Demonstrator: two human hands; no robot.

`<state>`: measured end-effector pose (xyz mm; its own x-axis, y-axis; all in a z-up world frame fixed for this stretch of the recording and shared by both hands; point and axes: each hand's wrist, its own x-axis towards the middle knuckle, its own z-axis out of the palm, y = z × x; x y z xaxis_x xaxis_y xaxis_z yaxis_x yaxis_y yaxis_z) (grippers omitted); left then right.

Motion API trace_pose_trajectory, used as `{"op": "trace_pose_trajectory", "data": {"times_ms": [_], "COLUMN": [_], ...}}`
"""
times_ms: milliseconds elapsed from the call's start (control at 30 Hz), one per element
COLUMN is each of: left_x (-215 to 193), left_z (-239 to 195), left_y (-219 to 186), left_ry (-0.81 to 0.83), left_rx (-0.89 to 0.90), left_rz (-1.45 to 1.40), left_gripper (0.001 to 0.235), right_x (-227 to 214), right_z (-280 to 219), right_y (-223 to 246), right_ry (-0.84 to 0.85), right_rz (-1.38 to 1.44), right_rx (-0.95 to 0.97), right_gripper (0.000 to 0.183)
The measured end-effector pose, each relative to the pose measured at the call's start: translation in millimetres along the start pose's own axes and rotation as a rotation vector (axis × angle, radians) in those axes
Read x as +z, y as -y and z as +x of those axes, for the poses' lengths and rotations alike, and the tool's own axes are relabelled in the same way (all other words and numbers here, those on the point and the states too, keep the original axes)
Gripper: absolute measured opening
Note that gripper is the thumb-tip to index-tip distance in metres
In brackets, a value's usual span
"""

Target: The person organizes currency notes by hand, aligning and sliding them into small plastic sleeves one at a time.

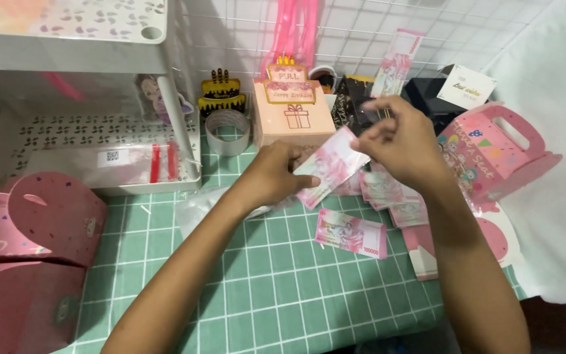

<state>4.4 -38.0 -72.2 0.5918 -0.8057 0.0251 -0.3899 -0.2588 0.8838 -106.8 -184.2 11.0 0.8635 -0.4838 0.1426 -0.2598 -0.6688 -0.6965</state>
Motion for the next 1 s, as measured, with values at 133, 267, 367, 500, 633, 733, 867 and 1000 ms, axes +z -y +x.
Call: {"op": "trace_pose_trajectory", "data": {"times_ms": [133,267,367,500,633,733,867,1000], "left_x": [18,36,37,34,44,56,52,53], "left_z": [2,12,7,-11,-14,-12,-14,-12], "left_y": [2,27,20,-6,-6,5,1,2], "left_ry": [0.039,0.078,0.131,0.248,0.296,0.300,0.313,0.304], "left_rx": [-0.003,0.020,0.046,0.106,0.200,0.235,0.235,0.220], "left_rz": [0.036,0.133,0.252,0.344,0.424,0.506,0.480,0.456], "left_gripper": [0.024,0.011,0.011,0.017,0.035,0.050,0.045,0.038], "right_x": [-6,-12,-18,-24,-12,-5,13,28], "right_z": [-7,-19,-23,-22,-38,-43,-60,-61], "right_y": [-59,-108,-149,-174,-151,-142,-102,-96], "right_ry": [-0.066,-0.242,-0.307,-0.196,-0.387,-0.483,0.065,0.402], "right_rz": [0.019,-0.177,-0.382,-0.603,-0.931,-0.955,-0.463,-0.515], "right_rx": [0.095,0.171,0.190,0.344,0.085,-0.199,-0.353,-0.198], "right_gripper": [0.049,0.047,0.045,0.048,0.060,0.042,0.035,0.061]}}
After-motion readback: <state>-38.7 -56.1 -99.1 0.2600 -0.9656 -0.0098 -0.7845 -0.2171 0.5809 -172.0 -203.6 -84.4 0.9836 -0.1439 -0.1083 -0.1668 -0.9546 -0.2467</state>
